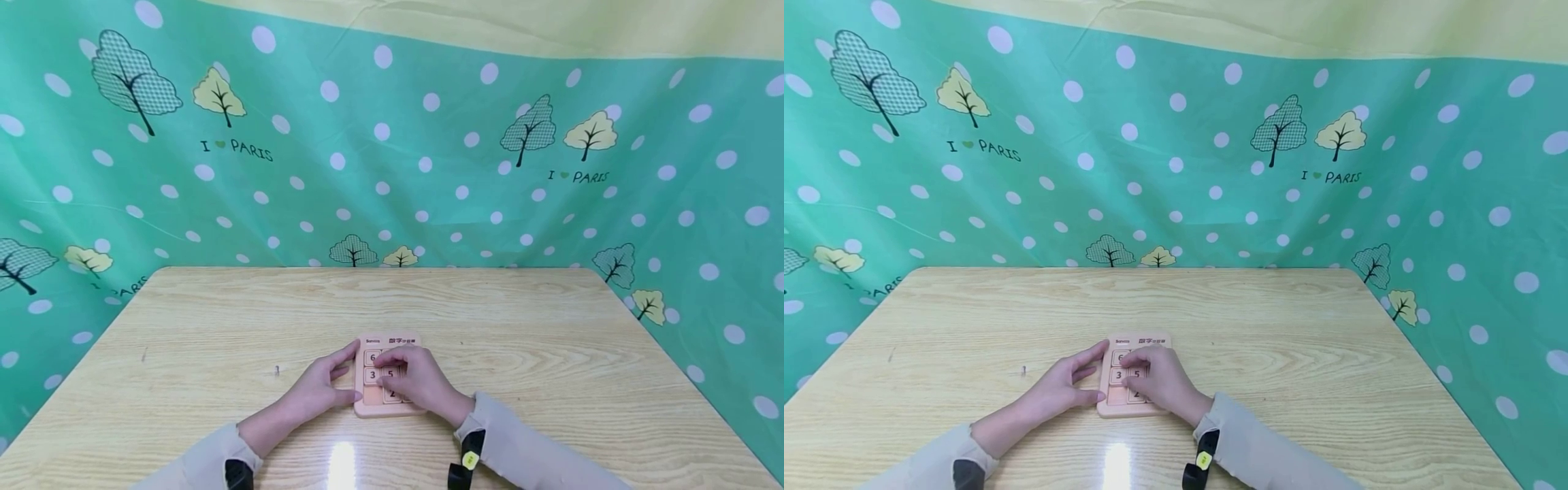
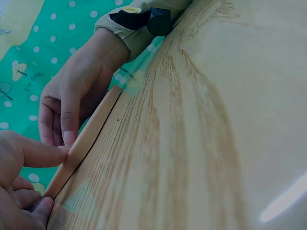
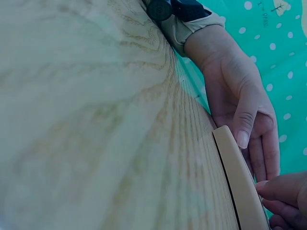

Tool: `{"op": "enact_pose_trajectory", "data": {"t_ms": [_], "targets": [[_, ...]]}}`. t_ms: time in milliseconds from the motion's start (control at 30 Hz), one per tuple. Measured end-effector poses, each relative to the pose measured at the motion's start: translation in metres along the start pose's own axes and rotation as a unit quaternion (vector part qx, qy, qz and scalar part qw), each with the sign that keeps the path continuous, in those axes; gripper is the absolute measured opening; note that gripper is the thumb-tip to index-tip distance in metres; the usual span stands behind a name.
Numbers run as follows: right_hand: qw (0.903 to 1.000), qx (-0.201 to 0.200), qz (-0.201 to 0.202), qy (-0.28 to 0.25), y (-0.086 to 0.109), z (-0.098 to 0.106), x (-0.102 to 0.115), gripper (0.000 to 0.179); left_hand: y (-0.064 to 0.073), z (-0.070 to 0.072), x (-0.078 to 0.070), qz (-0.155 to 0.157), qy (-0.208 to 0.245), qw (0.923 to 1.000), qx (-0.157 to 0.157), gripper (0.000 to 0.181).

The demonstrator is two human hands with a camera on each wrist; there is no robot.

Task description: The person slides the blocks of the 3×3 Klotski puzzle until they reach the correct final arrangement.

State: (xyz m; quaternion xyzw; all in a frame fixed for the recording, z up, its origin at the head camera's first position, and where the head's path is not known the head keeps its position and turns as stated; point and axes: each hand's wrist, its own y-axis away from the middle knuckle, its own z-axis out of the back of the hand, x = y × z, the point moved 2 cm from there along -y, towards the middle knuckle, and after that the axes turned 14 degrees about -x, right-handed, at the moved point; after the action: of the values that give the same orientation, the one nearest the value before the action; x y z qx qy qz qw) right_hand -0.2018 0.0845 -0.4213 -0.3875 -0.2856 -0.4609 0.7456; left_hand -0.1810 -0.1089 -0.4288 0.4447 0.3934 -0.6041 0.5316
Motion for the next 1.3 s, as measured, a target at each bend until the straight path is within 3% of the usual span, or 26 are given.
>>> {"op": "enact_pose_trajectory", "data": {"t_ms": [367,833,1300], "targets": [[0.9992,0.0,-0.021,-0.035,0.006,0.01,-0.004,0.024,0.0,0.0,-0.002,0.004,-0.005,1.0,-0.003,0.085],[0.9969,0.01,-0.057,-0.053,0.029,0.024,-0.006,0.023,0.0,-0.001,-0.003,0.005,-0.002,1.0,-0.008,0.086],[0.9991,-0.008,-0.041,-0.003,0.036,0.031,-0.006,0.023,0.0,-0.001,-0.001,0.004,-0.002,1.0,-0.008,0.085]]}}
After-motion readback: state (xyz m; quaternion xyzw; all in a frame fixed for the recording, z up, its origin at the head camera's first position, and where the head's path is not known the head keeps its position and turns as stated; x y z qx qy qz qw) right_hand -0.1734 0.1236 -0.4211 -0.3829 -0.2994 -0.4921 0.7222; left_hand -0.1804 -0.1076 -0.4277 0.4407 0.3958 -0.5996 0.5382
